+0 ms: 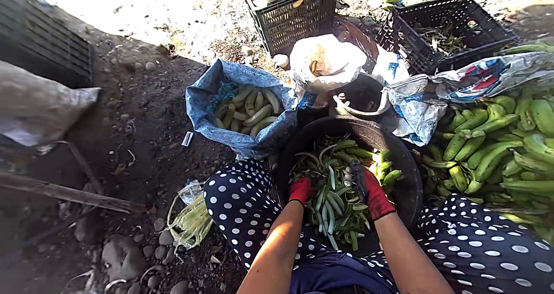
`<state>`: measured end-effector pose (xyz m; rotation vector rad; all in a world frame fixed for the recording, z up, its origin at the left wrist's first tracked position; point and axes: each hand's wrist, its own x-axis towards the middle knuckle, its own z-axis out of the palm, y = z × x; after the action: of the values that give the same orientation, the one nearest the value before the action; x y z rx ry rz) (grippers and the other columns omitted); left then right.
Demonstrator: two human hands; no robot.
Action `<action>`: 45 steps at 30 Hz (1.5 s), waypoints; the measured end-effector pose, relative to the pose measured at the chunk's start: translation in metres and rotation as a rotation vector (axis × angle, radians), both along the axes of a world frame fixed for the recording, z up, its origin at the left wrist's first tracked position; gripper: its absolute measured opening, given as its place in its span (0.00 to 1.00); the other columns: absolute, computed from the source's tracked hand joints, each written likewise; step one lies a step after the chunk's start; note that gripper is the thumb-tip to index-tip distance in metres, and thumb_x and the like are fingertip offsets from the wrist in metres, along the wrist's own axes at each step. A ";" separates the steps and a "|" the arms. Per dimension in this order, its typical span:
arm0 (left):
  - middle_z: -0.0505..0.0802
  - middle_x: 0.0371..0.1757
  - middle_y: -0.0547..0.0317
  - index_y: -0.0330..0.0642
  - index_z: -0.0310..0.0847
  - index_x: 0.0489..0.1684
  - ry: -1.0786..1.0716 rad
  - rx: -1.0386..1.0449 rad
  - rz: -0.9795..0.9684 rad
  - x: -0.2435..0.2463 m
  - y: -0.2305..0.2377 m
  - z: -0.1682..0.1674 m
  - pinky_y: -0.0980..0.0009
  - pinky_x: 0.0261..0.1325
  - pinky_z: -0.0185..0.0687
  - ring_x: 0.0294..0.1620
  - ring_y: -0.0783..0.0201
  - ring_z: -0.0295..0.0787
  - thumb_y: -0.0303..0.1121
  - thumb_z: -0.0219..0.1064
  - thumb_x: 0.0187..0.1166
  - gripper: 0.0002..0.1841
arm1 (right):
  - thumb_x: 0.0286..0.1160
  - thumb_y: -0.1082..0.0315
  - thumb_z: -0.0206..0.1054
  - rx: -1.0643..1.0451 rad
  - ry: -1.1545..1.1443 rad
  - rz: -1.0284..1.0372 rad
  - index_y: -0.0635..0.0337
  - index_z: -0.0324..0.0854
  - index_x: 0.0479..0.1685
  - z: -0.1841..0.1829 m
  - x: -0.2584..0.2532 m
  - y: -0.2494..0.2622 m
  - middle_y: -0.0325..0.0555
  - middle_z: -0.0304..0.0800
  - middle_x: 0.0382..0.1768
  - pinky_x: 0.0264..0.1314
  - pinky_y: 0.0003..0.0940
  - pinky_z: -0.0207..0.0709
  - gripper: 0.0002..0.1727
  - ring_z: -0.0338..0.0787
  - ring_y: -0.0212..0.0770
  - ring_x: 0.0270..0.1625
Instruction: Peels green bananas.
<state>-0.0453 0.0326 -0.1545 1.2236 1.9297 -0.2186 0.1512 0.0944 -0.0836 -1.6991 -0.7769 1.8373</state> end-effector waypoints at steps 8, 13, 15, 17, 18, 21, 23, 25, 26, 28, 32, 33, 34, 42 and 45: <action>0.91 0.54 0.46 0.38 0.81 0.67 -0.457 0.101 0.252 -0.005 0.010 0.030 0.52 0.57 0.86 0.51 0.54 0.90 0.39 0.79 0.68 0.28 | 0.94 0.48 0.47 -0.105 -0.009 -0.038 0.58 0.76 0.58 -0.050 0.031 -0.024 0.40 0.75 0.30 0.27 0.32 0.75 0.23 0.77 0.35 0.26; 0.90 0.35 0.59 0.37 0.77 0.62 -1.030 0.162 0.464 0.025 0.006 0.073 0.69 0.34 0.88 0.28 0.68 0.88 0.31 0.64 0.85 0.13 | 0.91 0.35 0.32 -0.119 0.422 -0.064 0.58 0.65 0.78 -0.035 0.021 -0.033 0.57 0.89 0.56 0.49 0.53 0.87 0.38 0.92 0.53 0.51; 0.91 0.39 0.55 0.36 0.76 0.66 -0.977 0.228 0.434 0.029 0.004 0.068 0.68 0.36 0.88 0.31 0.66 0.89 0.31 0.68 0.83 0.17 | 0.91 0.36 0.30 -0.161 0.507 -0.094 0.60 0.70 0.68 -0.036 0.024 -0.034 0.56 0.92 0.44 0.40 0.47 0.88 0.39 0.93 0.50 0.41; 0.91 0.41 0.55 0.35 0.75 0.66 -0.879 0.291 0.425 0.028 0.000 0.064 0.69 0.35 0.88 0.31 0.66 0.89 0.33 0.70 0.81 0.19 | 0.93 0.41 0.31 -0.121 0.527 -0.127 0.59 0.75 0.56 -0.048 0.030 -0.033 0.47 0.85 0.31 0.29 0.37 0.83 0.34 0.86 0.42 0.28; 0.91 0.39 0.56 0.36 0.76 0.64 -0.830 0.314 0.425 0.026 -0.002 0.064 0.70 0.35 0.86 0.30 0.67 0.87 0.36 0.69 0.82 0.18 | 0.95 0.44 0.32 -0.092 0.533 -0.135 0.59 0.75 0.55 -0.053 0.036 -0.032 0.45 0.84 0.30 0.30 0.36 0.83 0.31 0.85 0.40 0.28; 0.90 0.40 0.54 0.41 0.75 0.72 -0.679 0.366 0.425 0.014 -0.001 0.059 0.65 0.39 0.85 0.33 0.65 0.86 0.46 0.56 0.92 0.21 | 0.96 0.52 0.42 -0.016 0.411 -0.156 0.61 0.77 0.55 -0.055 0.046 -0.027 0.45 0.85 0.33 0.36 0.36 0.86 0.24 0.87 0.38 0.32; 0.92 0.48 0.49 0.47 0.71 0.81 -0.583 0.392 0.443 0.002 0.000 0.050 0.59 0.45 0.88 0.38 0.59 0.90 0.50 0.47 0.95 0.25 | 0.94 0.53 0.47 0.023 0.331 -0.185 0.62 0.78 0.59 -0.053 0.049 -0.023 0.46 0.86 0.35 0.38 0.37 0.86 0.21 0.87 0.39 0.34; 0.92 0.49 0.49 0.49 0.69 0.83 -0.545 0.437 0.502 -0.001 0.001 0.056 0.58 0.47 0.88 0.40 0.59 0.90 0.50 0.48 0.95 0.25 | 0.94 0.54 0.48 0.061 0.412 -0.263 0.61 0.76 0.60 -0.049 0.052 -0.016 0.49 0.87 0.39 0.40 0.39 0.86 0.21 0.88 0.42 0.38; 0.92 0.47 0.50 0.49 0.69 0.82 -0.573 0.462 0.541 0.000 0.002 0.060 0.60 0.46 0.88 0.39 0.60 0.90 0.49 0.49 0.95 0.24 | 0.95 0.52 0.45 0.070 0.517 -0.317 0.58 0.76 0.61 -0.040 0.054 -0.014 0.49 0.88 0.43 0.44 0.40 0.86 0.21 0.89 0.43 0.42; 0.91 0.44 0.54 0.49 0.70 0.81 -0.675 0.504 0.563 0.004 0.002 0.067 0.64 0.43 0.89 0.37 0.64 0.90 0.48 0.50 0.94 0.23 | 0.93 0.42 0.39 0.073 0.726 -0.408 0.52 0.74 0.67 -0.016 0.058 -0.010 0.50 0.91 0.53 0.52 0.44 0.88 0.28 0.93 0.46 0.50; 0.91 0.47 0.57 0.46 0.69 0.80 -0.863 0.489 0.452 0.022 -0.001 0.072 0.67 0.45 0.87 0.41 0.67 0.88 0.44 0.51 0.94 0.22 | 0.87 0.34 0.45 0.087 0.690 -0.444 0.50 0.76 0.61 -0.004 0.058 -0.001 0.45 0.88 0.41 0.47 0.43 0.87 0.30 0.90 0.43 0.42; 0.90 0.47 0.59 0.43 0.70 0.79 -0.882 0.518 0.382 0.028 -0.003 0.070 0.69 0.45 0.86 0.41 0.69 0.87 0.45 0.51 0.92 0.23 | 0.89 0.42 0.50 0.102 0.656 -0.450 0.51 0.75 0.58 -0.011 0.057 0.000 0.44 0.85 0.36 0.44 0.42 0.87 0.23 0.88 0.42 0.38; 0.89 0.46 0.61 0.40 0.72 0.75 -0.867 0.565 0.301 0.034 -0.005 0.067 0.70 0.46 0.86 0.41 0.71 0.87 0.47 0.52 0.89 0.25 | 0.90 0.46 0.53 0.111 0.625 -0.471 0.52 0.75 0.54 -0.016 0.055 0.001 0.43 0.84 0.33 0.43 0.42 0.86 0.19 0.87 0.42 0.35; 0.90 0.58 0.42 0.38 0.85 0.61 -0.419 0.513 -0.286 0.070 -0.016 0.080 0.43 0.64 0.79 0.60 0.47 0.88 0.57 0.51 0.84 0.31 | 0.91 0.40 0.42 0.076 0.474 -0.717 0.49 0.73 0.42 -0.020 0.037 -0.007 0.36 0.76 0.23 0.26 0.31 0.79 0.25 0.79 0.33 0.22; 0.90 0.59 0.41 0.37 0.84 0.62 -0.391 0.479 -0.316 0.077 -0.014 0.086 0.43 0.66 0.77 0.61 0.45 0.87 0.56 0.51 0.85 0.30 | 0.93 0.40 0.38 0.089 0.436 -0.722 0.52 0.72 0.42 -0.023 0.030 -0.009 0.37 0.74 0.23 0.28 0.31 0.77 0.27 0.77 0.33 0.23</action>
<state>0.0315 0.0183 -0.0684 1.7378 1.4821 0.3222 0.1816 0.0856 -0.1062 -1.2187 -0.0391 1.5261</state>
